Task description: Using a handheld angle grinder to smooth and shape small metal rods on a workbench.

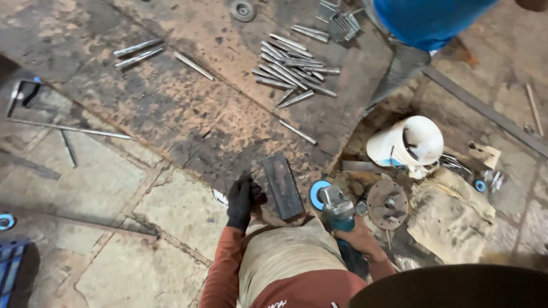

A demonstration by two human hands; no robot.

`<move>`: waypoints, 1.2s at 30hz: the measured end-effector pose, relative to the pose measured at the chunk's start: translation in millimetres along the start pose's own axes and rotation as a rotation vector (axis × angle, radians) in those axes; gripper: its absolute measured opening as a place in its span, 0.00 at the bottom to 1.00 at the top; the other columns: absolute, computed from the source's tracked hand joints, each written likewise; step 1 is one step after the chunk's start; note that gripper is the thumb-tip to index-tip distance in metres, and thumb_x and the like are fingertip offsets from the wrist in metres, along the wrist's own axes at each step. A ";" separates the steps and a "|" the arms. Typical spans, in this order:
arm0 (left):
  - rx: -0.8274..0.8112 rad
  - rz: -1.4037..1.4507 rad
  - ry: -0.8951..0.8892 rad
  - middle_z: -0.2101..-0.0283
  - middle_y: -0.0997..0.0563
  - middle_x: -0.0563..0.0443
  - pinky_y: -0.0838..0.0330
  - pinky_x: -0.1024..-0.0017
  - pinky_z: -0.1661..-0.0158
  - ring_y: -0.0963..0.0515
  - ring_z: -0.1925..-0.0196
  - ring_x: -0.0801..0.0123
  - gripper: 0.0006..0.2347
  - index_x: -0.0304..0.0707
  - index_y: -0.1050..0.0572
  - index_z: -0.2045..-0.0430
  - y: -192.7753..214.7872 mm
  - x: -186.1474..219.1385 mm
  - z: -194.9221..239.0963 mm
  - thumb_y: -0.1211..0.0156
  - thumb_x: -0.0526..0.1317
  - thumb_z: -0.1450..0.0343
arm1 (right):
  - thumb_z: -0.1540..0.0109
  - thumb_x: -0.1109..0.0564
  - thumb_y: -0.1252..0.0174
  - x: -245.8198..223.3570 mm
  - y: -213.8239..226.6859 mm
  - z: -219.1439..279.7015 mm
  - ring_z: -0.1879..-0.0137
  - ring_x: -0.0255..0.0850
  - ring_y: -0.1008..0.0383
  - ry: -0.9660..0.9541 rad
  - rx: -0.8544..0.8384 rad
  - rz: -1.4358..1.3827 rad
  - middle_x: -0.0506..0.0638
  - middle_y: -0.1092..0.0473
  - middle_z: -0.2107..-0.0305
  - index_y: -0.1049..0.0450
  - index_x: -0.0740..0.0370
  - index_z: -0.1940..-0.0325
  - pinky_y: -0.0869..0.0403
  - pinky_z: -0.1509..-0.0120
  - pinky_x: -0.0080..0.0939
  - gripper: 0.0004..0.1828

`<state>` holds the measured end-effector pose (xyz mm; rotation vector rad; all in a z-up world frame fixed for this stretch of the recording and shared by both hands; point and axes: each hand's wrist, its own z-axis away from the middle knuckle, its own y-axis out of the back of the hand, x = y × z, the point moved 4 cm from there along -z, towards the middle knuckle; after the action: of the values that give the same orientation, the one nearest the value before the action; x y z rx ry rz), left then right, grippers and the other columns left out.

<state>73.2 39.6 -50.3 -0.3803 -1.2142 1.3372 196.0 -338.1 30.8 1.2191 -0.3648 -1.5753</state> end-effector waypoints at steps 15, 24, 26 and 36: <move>0.228 -0.070 -0.016 0.75 0.33 0.49 0.38 0.65 0.82 0.36 0.80 0.69 0.06 0.32 0.34 0.56 -10.8 3.3 5.2 0.58 0.31 0.24 | 0.58 0.42 0.25 18.2 -11.6 -3.9 0.46 0.53 0.25 -0.083 0.002 0.024 0.63 0.27 0.54 0.30 0.68 0.45 0.28 0.41 0.49 0.45; 0.095 0.014 -0.061 0.78 0.37 0.53 0.42 0.69 0.84 0.40 0.82 0.73 0.04 0.31 0.34 0.58 12.9 -10.8 -10.8 0.58 0.30 0.23 | 0.58 0.41 0.24 10.6 -9.1 -4.8 0.48 0.53 0.24 -0.085 -0.007 0.028 0.65 0.27 0.57 0.32 0.72 0.47 0.27 0.43 0.49 0.46; 0.090 -0.005 -0.082 0.77 0.35 0.52 0.41 0.69 0.83 0.38 0.81 0.72 0.04 0.30 0.33 0.59 24.0 -15.7 -14.4 0.57 0.31 0.23 | 0.58 0.41 0.24 9.6 -8.2 -5.7 0.48 0.53 0.24 -0.078 -0.002 0.009 0.65 0.27 0.56 0.32 0.72 0.46 0.27 0.43 0.49 0.47; -0.561 -1.259 -0.031 0.61 0.17 0.47 0.24 0.67 0.56 0.18 0.59 0.65 0.14 0.33 0.18 0.60 -89.8 -8.5 85.9 0.42 0.46 0.28 | 0.54 0.51 0.28 -60.2 29.6 -16.6 0.62 0.45 0.22 0.172 -0.006 -0.333 0.57 0.21 0.68 0.21 0.69 0.56 0.24 0.54 0.46 0.26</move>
<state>51.5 -27.8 52.2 0.0652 -1.4379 -0.0839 220.9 -292.6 76.5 1.4546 -0.0452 -1.7316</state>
